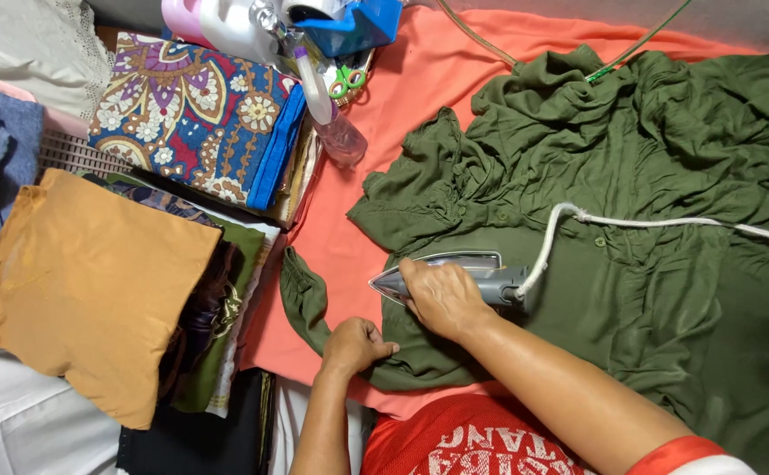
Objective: Ironing a green dress on a padded surface.
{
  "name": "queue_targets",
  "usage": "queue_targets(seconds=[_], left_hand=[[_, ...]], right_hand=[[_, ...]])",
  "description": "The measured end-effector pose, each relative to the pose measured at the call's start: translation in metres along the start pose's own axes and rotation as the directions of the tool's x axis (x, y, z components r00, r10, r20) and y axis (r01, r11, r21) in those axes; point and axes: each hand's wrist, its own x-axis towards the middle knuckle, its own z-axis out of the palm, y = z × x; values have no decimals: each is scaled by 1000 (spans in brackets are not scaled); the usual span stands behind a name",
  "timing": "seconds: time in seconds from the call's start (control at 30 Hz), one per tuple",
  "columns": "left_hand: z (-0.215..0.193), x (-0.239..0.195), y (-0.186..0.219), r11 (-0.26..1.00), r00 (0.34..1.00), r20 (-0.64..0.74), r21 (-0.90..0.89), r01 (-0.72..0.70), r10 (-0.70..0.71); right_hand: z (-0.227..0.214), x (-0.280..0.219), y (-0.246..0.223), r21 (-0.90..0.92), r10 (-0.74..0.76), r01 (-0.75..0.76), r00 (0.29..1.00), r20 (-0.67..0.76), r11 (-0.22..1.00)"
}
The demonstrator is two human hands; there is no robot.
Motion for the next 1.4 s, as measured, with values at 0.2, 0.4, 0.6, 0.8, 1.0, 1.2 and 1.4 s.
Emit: queue_targets(seconds=[0.2, 0.4, 0.6, 0.8, 1.0, 1.2, 1.4], left_hand=[[-11, 27, -10, 993, 984, -158, -66, -96, 84], [3, 57, -14, 980, 945, -311, -130, -148, 102], [2, 65, 0, 957, 935, -353, -273, -93, -10], [13, 89, -28, 936, 938, -342, -307, -174, 62], [8, 100, -17, 883, 904, -424, -405, -235, 46], [8, 126, 18, 885, 884, -468, -408, -224, 8], [11, 125, 64, 952, 817, -576, -252, -175, -2]], right_hand=[[-4, -3, 6, -27, 6, -8, 998, -55, 1000], [-5, -3, 13, -35, 133, -137, 985, -113, 990], [0, -12, 18, -36, 81, -86, 988, -134, 996], [-7, -11, 16, -64, 141, -147, 986, -83, 987], [6, -25, 5, -48, 58, -59, 998, -24, 997], [-7, -43, 21, -45, 53, -60, 989, -141, 997], [-45, -72, 75, -114, 359, -380, 918, -171, 918]])
